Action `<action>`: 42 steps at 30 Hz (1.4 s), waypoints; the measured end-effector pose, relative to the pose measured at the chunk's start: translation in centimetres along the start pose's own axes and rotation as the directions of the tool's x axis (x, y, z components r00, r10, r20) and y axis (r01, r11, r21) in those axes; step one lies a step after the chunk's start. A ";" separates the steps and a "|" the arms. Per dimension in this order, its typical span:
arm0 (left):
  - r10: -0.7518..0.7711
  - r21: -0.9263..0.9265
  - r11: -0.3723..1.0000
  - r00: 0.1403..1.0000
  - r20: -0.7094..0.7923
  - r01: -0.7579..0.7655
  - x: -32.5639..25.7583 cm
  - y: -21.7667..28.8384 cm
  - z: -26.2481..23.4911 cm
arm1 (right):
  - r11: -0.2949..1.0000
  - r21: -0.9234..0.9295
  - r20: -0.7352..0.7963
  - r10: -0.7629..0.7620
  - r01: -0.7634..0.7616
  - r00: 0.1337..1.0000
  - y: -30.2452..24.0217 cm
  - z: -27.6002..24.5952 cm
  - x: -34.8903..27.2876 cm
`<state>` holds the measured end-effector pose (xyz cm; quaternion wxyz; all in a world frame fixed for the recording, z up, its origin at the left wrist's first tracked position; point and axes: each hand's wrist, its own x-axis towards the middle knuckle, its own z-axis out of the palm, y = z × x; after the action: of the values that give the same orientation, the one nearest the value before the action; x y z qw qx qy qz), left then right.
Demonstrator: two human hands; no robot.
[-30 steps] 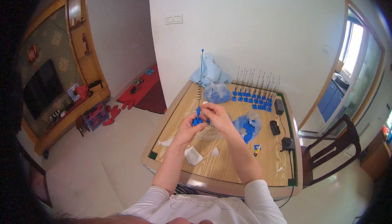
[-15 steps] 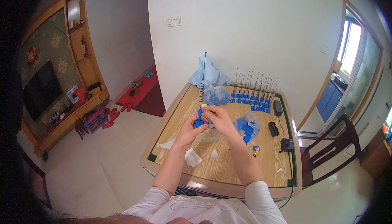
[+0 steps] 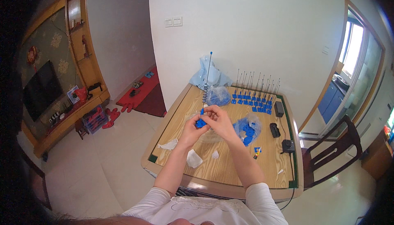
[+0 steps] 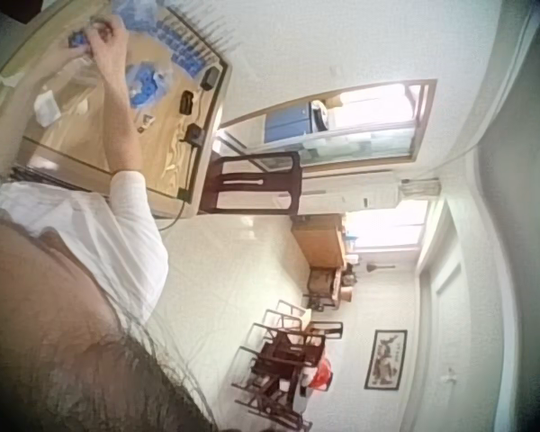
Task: Assembling a metal spring and rod onto a blue plastic component at a table.
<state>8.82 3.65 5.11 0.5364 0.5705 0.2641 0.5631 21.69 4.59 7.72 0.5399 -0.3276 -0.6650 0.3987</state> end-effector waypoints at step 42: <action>0.244 0.321 0.914 0.969 0.049 -0.246 5.2 0.8 2.6 | 0.963 -0.253 -0.235 -0.150 0.089 0.960 -4.4 -4.7 5.0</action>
<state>12.13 7.34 8.25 0.3615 0.6818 0.2775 0.5722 25.30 7.70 14.35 0.5998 -0.3971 -0.6530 0.2371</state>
